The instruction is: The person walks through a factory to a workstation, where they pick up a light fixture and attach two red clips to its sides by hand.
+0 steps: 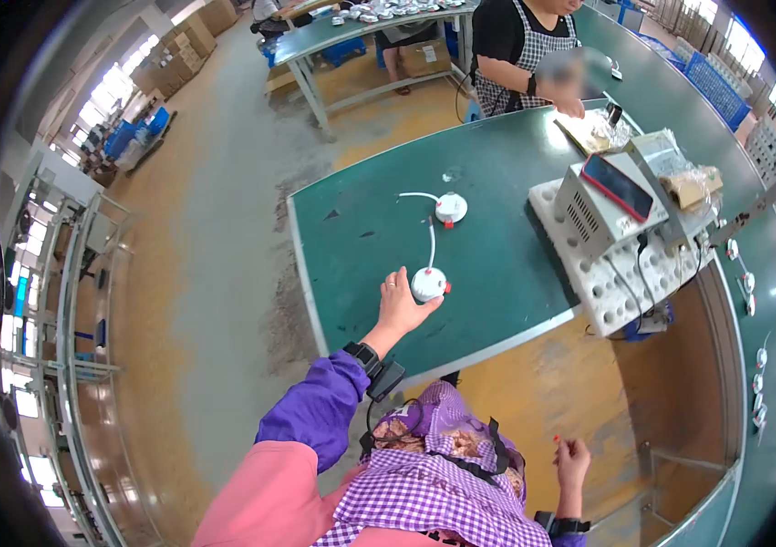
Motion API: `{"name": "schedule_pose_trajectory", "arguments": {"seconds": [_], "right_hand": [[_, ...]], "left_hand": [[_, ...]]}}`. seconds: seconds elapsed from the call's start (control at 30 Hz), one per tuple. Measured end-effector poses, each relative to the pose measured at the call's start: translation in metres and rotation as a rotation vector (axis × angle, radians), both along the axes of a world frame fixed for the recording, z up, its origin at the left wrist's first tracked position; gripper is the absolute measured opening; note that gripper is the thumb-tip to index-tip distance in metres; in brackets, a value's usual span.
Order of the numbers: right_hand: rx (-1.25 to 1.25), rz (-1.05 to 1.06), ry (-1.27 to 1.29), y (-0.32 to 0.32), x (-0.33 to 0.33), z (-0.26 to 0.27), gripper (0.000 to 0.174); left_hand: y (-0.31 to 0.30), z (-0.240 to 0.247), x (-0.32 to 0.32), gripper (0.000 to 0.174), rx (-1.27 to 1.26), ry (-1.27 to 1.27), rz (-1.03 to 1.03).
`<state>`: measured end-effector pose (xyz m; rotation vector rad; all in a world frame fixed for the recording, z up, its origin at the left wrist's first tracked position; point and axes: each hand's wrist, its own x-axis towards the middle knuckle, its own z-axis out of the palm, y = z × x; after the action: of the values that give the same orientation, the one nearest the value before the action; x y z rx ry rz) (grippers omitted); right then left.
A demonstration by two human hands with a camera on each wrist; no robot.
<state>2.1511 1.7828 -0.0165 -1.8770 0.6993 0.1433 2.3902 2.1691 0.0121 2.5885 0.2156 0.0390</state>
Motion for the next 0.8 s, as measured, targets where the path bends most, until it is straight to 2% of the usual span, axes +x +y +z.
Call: {"name": "schedule_pose_trajectory", "arguments": {"seconds": [0.07, 0.13, 0.17, 0.3, 0.37, 0.5, 0.53, 0.57, 0.6, 0.63, 0.7, 0.8], "right_hand": [[-0.029, -0.019, 0.087, -0.007, -0.011, 0.010, 0.009], [-0.008, -0.005, 0.132, -0.004, 0.003, 0.012, 0.009], [-0.041, 0.015, 0.130, -0.006, 0.009, 0.013, 0.010], [-0.037, -0.011, 0.099, -0.003, 0.053, 0.028, 0.013], [-0.055, 0.070, 0.092, 0.002, 0.086, 0.032, 0.013], [-0.070, 0.305, 0.083, 0.011, 0.153, 0.048, 0.013], [-0.067, 0.330, 0.083, 0.014, 0.169, 0.053, 0.013], [-0.038, 0.373, 0.058, 0.017, 0.185, 0.058, 0.012], [-0.006, 0.414, 0.031, 0.020, 0.201, 0.064, 0.012], [0.003, 0.434, 0.024, 0.025, 0.217, 0.069, 0.012], [0.183, 0.475, -0.005, 0.033, 0.242, 0.080, 0.011], [0.339, 0.552, -0.033, 0.049, 0.268, 0.097, 0.010]], "left_hand": [[-0.014, 0.002, 0.008, 0.091, -0.026, -0.041, 0.075], [-0.015, 0.007, 0.027, 0.086, 0.017, 0.016, 0.003], [-0.014, -0.004, 0.029, 0.074, 0.079, 0.020, -0.050], [-0.010, -0.007, 0.029, 0.061, -0.004, -0.008, -0.088], [-0.007, -0.013, 0.024, 0.055, -0.061, -0.203, -0.201], [-0.007, -0.009, 0.012, 0.060, -0.185, -0.097, -0.166], [-0.009, -0.002, 0.009, 0.063, -0.298, -0.066, -0.134], [-0.013, 0.008, 0.006, 0.065, -0.409, -0.041, -0.101], [-0.017, 0.026, 0.005, 0.065, -0.401, -0.047, -0.079], [-0.022, 0.048, 0.003, 0.069, -0.526, 0.039, -0.087], [-0.031, 0.057, 0.002, 0.081, -0.785, 0.131, -0.110], [-0.055, 0.090, -0.002, 0.087, -0.875, 0.191, -0.166]]}}
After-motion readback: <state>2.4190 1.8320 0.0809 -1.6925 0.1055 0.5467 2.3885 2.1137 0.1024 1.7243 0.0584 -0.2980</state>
